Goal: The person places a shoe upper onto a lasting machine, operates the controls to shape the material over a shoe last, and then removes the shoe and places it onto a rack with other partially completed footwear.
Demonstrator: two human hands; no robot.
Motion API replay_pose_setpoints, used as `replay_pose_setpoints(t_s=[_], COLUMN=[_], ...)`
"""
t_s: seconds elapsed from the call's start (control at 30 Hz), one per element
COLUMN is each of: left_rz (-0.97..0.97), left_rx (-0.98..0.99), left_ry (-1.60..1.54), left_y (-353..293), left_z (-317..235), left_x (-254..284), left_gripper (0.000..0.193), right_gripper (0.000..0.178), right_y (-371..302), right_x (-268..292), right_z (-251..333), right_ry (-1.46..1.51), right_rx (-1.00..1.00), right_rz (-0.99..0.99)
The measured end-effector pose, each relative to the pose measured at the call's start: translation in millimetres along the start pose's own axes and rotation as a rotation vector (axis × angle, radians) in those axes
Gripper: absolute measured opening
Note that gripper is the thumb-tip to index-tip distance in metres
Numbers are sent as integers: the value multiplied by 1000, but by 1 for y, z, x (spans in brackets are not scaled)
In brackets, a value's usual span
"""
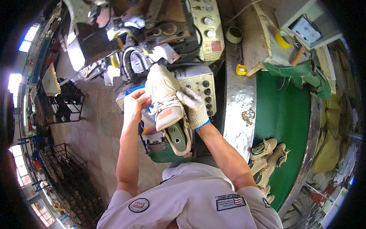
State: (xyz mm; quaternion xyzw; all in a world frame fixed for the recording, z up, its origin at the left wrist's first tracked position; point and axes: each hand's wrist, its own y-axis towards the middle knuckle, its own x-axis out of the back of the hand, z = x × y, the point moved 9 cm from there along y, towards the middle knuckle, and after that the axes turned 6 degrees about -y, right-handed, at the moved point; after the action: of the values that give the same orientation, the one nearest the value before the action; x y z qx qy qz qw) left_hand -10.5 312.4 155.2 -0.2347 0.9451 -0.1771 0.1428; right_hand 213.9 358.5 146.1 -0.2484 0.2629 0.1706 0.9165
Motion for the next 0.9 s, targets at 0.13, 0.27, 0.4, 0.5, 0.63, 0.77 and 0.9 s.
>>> replay_pose_setpoints(t_s=[0.13, 0.27, 0.4, 0.5, 0.63, 0.77, 0.9], left_rz=[-131, -184, -128, -190, 12, 134, 144], left_rx=[-107, -243, -400, -333, -10, -33, -83], left_ry=[-74, -222, -333, -407, -518, -501, -377], left_y=[10, 19, 28, 30, 34, 39, 50], left_z=[-23, -45, -65, -52, 19, 32, 41], left_x=[42, 70, 75, 73, 44, 39, 46], left_gripper=[37, 50, 51, 50, 40, 38, 37], right_gripper=[40, 37, 36, 36, 31, 34, 33], right_y=[30, 61, 81, 104, 111, 109, 104], right_x=[-43, -70, -97, -89, -80, -79, -81], right_z=[1, -2, 8, -18, -35, -56, -53], right_ry=[-95, -555, -905, -269, -146, 79, 90], right_rx=[144, 518, 841, 523, 345, 63, 61], right_rz=[24, 47, -3, -7, -107, -196, -241])
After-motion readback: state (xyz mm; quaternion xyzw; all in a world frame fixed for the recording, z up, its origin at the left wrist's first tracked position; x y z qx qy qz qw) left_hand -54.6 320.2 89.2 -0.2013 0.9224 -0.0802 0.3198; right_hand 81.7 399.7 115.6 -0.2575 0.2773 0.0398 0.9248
